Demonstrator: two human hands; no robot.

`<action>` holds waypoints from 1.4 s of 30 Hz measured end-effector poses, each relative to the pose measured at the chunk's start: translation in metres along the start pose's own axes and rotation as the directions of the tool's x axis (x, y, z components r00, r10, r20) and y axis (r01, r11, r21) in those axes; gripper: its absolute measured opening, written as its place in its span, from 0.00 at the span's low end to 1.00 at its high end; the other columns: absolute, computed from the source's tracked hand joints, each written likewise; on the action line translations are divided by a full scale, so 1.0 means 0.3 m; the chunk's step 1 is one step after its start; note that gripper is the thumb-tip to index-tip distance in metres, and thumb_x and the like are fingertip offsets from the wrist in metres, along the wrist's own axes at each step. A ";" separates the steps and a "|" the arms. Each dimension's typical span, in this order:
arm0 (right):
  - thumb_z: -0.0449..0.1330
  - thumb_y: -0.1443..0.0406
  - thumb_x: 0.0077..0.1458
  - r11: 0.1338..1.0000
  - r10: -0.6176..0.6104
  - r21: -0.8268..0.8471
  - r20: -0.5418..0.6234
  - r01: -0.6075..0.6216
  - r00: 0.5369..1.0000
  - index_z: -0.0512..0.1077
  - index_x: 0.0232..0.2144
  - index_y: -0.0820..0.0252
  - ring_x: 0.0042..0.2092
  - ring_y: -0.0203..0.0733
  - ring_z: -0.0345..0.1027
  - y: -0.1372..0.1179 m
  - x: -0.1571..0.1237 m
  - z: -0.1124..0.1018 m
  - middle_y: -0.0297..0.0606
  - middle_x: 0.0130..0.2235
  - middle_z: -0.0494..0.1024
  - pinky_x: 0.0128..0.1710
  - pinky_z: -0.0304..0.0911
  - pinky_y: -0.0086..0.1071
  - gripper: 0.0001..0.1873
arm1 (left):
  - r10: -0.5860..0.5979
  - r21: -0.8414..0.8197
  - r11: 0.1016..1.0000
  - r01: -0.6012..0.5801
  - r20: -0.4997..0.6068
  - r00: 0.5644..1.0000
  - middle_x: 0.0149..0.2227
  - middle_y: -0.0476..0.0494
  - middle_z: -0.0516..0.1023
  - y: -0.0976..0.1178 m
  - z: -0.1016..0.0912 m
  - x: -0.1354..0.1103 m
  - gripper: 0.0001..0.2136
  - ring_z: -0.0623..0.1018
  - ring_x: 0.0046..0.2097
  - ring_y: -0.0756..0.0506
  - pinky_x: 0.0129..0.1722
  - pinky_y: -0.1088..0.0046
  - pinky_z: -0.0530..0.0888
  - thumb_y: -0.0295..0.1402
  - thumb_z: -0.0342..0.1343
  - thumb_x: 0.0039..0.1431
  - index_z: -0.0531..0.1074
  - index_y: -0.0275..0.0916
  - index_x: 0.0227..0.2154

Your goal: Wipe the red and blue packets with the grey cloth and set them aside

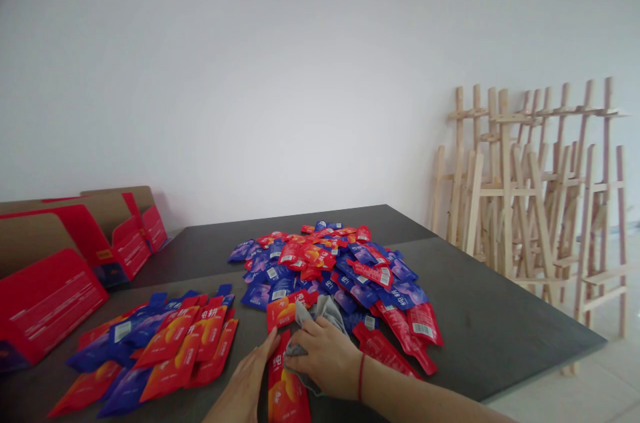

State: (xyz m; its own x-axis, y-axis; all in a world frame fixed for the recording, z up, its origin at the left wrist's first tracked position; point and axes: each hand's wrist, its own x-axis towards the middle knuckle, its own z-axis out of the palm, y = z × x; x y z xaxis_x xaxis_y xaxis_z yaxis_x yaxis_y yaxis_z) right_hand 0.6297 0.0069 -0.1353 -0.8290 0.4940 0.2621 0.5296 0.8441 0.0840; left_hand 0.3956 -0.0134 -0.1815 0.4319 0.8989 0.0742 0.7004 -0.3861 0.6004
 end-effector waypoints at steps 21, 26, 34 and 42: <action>0.53 0.58 0.69 0.940 -0.336 0.042 -0.046 0.338 0.941 0.72 0.49 0.45 0.44 0.42 0.65 -0.015 -0.091 -0.051 0.33 0.48 0.76 0.38 0.53 0.36 0.11 | 0.064 0.031 0.997 -0.064 0.004 0.998 0.70 0.28 0.54 -0.008 0.001 -0.010 0.61 0.57 0.70 0.29 0.67 0.42 0.57 0.32 0.75 0.36 0.43 0.43 0.70; 0.52 0.59 0.69 0.974 -0.222 0.035 -0.010 0.222 0.975 0.71 0.51 0.45 0.46 0.42 0.66 0.007 -0.145 -0.071 0.33 0.50 0.75 0.41 0.53 0.36 0.12 | 0.052 0.025 0.998 -0.052 0.021 0.998 0.70 0.28 0.54 0.005 -0.005 0.001 0.61 0.56 0.70 0.28 0.67 0.39 0.56 0.31 0.75 0.34 0.45 0.44 0.70; 0.55 0.61 0.66 0.991 0.110 -0.075 0.032 -0.107 0.993 0.73 0.49 0.54 0.48 0.49 0.65 -0.011 0.009 0.007 0.40 0.46 0.75 0.43 0.56 0.40 0.12 | -0.061 0.019 0.998 0.060 0.063 0.996 0.71 0.28 0.53 0.056 -0.036 -0.010 0.60 0.54 0.71 0.31 0.69 0.47 0.54 0.27 0.74 0.31 0.47 0.37 0.69; 0.51 0.59 0.69 0.985 -0.157 0.063 -0.032 0.159 0.987 0.70 0.54 0.46 0.47 0.45 0.64 -0.001 -0.092 -0.016 0.37 0.52 0.74 0.43 0.54 0.39 0.14 | -0.019 0.087 0.996 0.011 0.090 0.996 0.70 0.27 0.53 0.030 -0.040 0.005 0.58 0.55 0.70 0.30 0.69 0.46 0.54 0.30 0.73 0.34 0.49 0.36 0.69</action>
State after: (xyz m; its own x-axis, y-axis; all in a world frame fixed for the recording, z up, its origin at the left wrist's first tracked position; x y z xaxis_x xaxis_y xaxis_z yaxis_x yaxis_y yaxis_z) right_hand 0.6533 -0.0080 -0.1379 -0.8957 0.3484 0.2764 0.3789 0.9232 0.0638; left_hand 0.3956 -0.0129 -0.1664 0.4676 0.8839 -0.0091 0.7518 -0.3923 0.5300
